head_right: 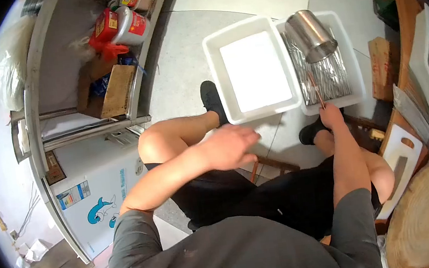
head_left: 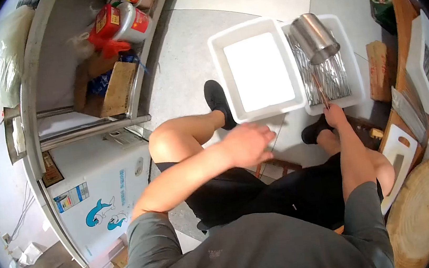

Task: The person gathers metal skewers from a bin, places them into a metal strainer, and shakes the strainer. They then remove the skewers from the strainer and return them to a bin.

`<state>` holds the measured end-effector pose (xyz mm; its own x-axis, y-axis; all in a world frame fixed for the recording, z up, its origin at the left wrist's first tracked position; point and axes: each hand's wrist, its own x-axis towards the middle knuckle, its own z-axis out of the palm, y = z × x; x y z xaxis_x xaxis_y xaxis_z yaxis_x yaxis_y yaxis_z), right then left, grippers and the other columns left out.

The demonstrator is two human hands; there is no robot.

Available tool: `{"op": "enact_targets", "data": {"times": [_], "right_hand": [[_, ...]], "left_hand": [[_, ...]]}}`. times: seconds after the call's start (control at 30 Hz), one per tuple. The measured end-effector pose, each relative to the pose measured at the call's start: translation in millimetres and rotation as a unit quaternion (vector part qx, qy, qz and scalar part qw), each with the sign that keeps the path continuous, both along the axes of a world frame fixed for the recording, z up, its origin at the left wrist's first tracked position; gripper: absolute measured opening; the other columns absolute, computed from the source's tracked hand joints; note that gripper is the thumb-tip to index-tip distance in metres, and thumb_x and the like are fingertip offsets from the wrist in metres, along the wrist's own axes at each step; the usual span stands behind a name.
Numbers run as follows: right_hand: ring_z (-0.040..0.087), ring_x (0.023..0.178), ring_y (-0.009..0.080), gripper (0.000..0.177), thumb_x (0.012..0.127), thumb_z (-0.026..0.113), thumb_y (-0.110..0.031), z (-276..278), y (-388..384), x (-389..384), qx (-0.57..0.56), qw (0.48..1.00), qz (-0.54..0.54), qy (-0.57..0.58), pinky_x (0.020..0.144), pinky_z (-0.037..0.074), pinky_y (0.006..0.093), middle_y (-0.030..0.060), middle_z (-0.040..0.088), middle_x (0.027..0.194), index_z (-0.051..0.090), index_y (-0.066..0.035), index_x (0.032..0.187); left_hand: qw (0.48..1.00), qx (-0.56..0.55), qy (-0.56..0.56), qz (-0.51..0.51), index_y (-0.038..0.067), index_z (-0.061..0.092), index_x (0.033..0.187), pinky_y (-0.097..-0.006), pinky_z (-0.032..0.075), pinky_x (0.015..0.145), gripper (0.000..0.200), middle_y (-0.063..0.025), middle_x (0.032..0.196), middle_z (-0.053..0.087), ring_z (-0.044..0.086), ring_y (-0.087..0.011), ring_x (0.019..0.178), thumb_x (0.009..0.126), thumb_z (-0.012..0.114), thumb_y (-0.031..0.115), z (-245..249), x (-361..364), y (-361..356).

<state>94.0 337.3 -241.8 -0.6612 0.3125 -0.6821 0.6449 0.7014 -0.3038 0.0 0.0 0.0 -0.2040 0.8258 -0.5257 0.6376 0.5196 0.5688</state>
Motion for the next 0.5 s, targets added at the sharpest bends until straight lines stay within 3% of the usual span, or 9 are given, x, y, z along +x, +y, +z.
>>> {"op": "enact_targets", "data": {"times": [0.07,0.1,0.17,0.2,0.23,0.27,0.33,0.4,0.5], "right_hand": [[0.057,0.094,0.0430,0.036,0.086,0.052,-0.026,28.9,6.9,3.1,0.018,0.998,0.051,0.026,0.083,0.044,0.0462,0.0286,0.061,0.095,0.061,0.009,0.092],[0.059,0.087,0.0405,0.033,0.085,0.052,-0.025,3.2,-5.5,-44.1,0.014,0.987,0.080,0.137,0.077,0.046,0.0459,0.0260,0.061,0.089,0.060,0.007,0.090],[0.062,0.072,0.0354,0.027,0.085,0.053,-0.023,-17.4,23.8,-20.5,0.043,0.966,0.148,0.208,0.064,0.048,0.0452,0.0209,0.062,0.077,0.059,0.004,0.085],[0.058,0.062,0.0283,0.025,0.085,0.054,-0.023,29.6,12.0,-16.1,-0.091,0.987,-0.031,0.130,0.055,0.045,0.0411,0.0151,0.057,0.069,0.056,0.001,0.079],[0.053,0.051,0.0212,0.026,0.086,0.054,-0.024,92.3,-6.4,-28.5,-0.219,0.951,-0.210,0.058,0.046,0.043,0.0371,0.0093,0.053,0.061,0.053,-0.001,0.074],[0.044,0.044,0.0168,0.033,0.086,0.053,-0.026,114.4,-12.2,-25.9,-0.248,0.944,-0.210,0.063,0.041,0.040,0.0341,0.0055,0.047,0.059,0.056,0.005,0.076],[0.044,0.045,0.0177,0.033,0.087,0.054,-0.027,149.3,-28.8,-14.1,-0.201,0.963,-0.171,0.060,0.042,0.040,0.0343,0.0050,0.049,0.060,0.056,0.005,0.078],[0.047,0.049,0.0169,0.037,0.087,0.055,-0.030,199.3,-60.0,3.0,-0.170,0.967,-0.144,0.121,0.045,0.042,0.0346,0.0047,0.047,0.059,0.056,0.006,0.081],[0.060,0.070,0.0372,0.041,0.087,0.055,-0.035,211.8,-82.9,33.4,-0.032,0.983,0.077,0.165,0.066,0.047,0.0420,0.0202,0.061,0.068,0.061,0.006,0.088]], "left_hand": [[0.998,0.042,0.023,0.030,0.001,0.054,0.117,-0.0414,0.045,0.090,0.047,-0.0150,0.110,0.059,0.058,-0.0320,0.101,0.083,0.062,0.033,-7.0,-10.4,-4.0],[0.994,0.029,0.088,0.054,0.002,0.055,0.117,-0.0409,0.047,0.086,0.046,-0.0157,0.106,0.061,0.060,-0.0318,0.097,0.082,0.063,0.030,12.8,-32.8,-13.2],[0.988,0.082,0.047,0.123,0.001,0.055,0.114,-0.0416,0.048,0.084,0.045,-0.0177,0.104,0.061,0.060,-0.0339,0.095,0.081,0.063,0.031,12.2,-38.4,-5.6],[0.978,0.129,0.055,0.155,0.001,0.056,0.113,-0.0410,0.049,0.083,0.043,-0.0179,0.104,0.061,0.060,-0.0338,0.095,0.082,0.063,0.029,8.3,-38.4,-3.6],[0.964,0.176,0.074,0.184,0.000,0.057,0.112,-0.0404,0.049,0.083,0.041,-0.0182,0.105,0.061,0.060,-0.0336,0.095,0.082,0.062,0.028,3.2,-44.4,-2.1],[0.954,0.170,0.078,0.234,0.000,0.058,0.110,-0.0401,0.049,0.083,0.039,-0.0183,0.106,0.061,0.060,-0.0339,0.096,0.082,0.062,0.028,-3.2,-52.4,-1.7],[0.928,0.149,0.101,0.325,0.000,0.059,0.108,-0.0398,0.048,0.084,0.037,-0.0189,0.108,0.061,0.060,-0.0339,0.097,0.082,0.062,0.026,-8.4,-54.5,-4.3],[0.921,0.161,0.143,0.325,0.000,0.059,0.109,-0.0387,0.049,0.083,0.036,-0.0179,0.105,0.061,0.061,-0.0323,0.095,0.082,0.063,0.025,-28.3,-41.4,-7.6],[0.942,0.210,0.163,0.206,0.004,0.052,0.118,-0.0390,0.047,0.088,0.046,-0.0159,0.117,0.052,0.054,-0.0317,0.106,0.078,0.067,0.022,-39.0,-5.4,3.1]]}}
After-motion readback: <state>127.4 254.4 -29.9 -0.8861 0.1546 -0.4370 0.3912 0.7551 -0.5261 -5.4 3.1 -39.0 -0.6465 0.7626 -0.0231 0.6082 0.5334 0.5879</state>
